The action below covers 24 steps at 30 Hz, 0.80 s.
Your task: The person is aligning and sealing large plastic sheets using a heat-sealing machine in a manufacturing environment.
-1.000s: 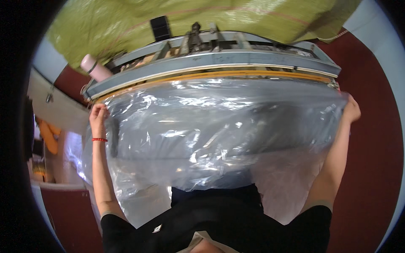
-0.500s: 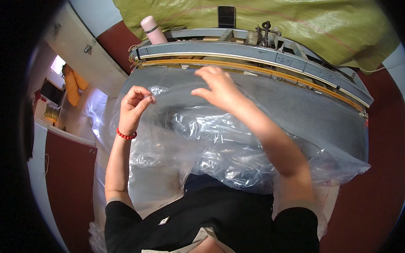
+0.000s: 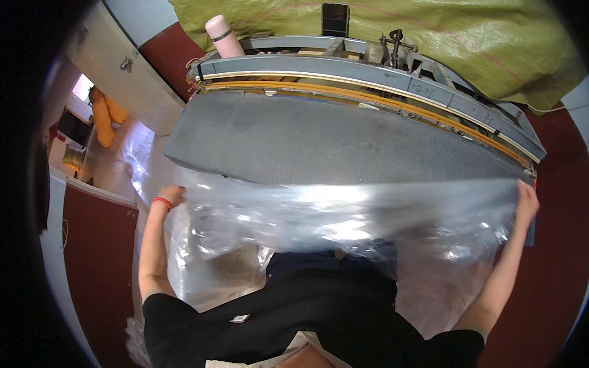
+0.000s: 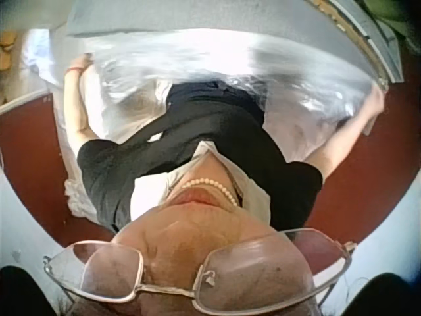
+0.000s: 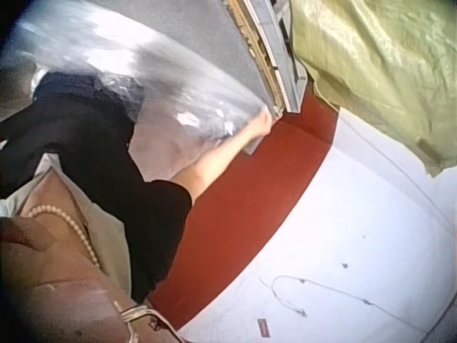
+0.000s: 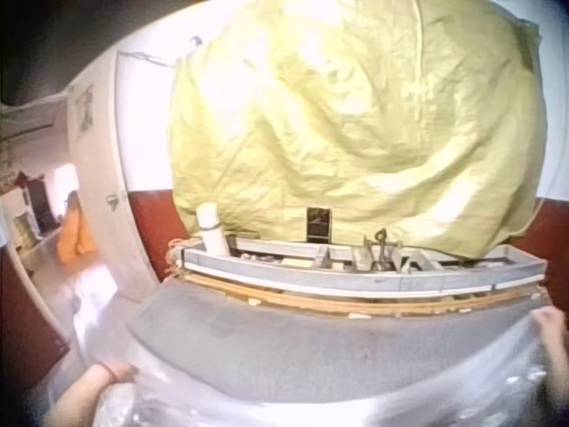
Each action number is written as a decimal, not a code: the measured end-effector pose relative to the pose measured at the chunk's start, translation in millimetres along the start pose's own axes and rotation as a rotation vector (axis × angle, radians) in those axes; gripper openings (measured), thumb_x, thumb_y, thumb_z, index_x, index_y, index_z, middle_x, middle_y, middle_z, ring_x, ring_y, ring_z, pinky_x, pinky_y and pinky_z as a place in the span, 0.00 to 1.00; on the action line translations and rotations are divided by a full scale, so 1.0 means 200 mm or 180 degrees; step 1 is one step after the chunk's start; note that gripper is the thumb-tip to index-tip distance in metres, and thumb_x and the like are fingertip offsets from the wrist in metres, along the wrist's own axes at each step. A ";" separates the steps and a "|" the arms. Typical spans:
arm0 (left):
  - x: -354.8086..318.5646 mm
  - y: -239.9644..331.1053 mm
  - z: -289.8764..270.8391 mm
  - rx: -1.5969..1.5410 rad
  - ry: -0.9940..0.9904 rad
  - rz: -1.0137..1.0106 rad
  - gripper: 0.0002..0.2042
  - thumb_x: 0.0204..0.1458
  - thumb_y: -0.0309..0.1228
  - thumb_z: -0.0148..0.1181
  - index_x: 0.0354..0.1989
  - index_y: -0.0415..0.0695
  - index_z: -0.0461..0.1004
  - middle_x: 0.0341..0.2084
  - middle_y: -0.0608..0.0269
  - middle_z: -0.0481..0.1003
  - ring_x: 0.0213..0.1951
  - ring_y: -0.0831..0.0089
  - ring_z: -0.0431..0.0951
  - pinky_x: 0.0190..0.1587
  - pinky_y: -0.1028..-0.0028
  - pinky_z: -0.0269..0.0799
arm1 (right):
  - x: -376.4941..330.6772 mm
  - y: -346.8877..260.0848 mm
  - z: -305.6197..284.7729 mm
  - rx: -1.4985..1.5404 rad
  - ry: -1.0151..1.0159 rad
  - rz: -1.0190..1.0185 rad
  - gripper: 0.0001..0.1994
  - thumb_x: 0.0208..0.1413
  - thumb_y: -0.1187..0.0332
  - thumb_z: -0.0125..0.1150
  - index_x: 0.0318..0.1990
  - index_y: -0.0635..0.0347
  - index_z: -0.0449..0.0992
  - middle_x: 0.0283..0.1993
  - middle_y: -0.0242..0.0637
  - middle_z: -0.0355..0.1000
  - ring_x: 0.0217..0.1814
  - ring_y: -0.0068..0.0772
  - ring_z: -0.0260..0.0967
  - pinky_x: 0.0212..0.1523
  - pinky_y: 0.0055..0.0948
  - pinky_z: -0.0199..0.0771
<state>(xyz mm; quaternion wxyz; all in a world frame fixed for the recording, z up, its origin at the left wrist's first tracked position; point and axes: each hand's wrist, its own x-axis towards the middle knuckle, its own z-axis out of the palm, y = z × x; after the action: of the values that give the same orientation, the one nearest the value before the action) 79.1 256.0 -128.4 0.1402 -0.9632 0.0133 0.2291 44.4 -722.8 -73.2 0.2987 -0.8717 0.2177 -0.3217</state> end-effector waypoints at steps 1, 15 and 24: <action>0.03 -0.09 -0.03 -0.0117 0.0059 -0.0242 0.09 0.41 0.34 0.54 0.32 0.48 0.73 0.33 0.54 0.73 0.38 0.55 0.73 0.42 0.61 0.67 | 0.02 0.15 -0.15 0.0097 0.0379 0.0094 0.12 0.49 0.63 0.57 0.35 0.63 0.76 0.32 0.30 0.73 0.35 0.19 0.66 0.40 0.20 0.64; 0.78 0.06 -0.57 -0.2313 0.2609 -0.0300 0.24 0.49 0.39 0.53 0.51 0.36 0.62 0.50 0.50 0.64 0.54 0.65 0.62 0.56 0.71 0.53 | -0.04 0.42 -0.36 -0.1106 0.1221 0.1727 0.16 0.42 0.56 0.57 0.33 0.59 0.77 0.33 0.40 0.74 0.34 0.31 0.70 0.37 0.30 0.67; 1.04 -0.27 -0.34 -0.1821 0.2144 -0.1314 0.25 0.52 0.49 0.42 0.48 0.39 0.67 0.47 0.48 0.67 0.50 0.56 0.66 0.52 0.67 0.59 | 0.04 0.43 -0.17 -0.2947 0.1000 0.2053 0.13 0.50 0.60 0.45 0.36 0.54 0.74 0.40 0.45 0.71 0.43 0.46 0.69 0.41 0.43 0.69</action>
<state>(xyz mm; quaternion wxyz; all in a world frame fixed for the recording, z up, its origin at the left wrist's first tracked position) 300.5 297.1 -148.3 -0.0998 -0.9662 -0.1969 -0.1334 9.9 -802.1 -105.0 -0.0662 -0.7430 0.6315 -0.2113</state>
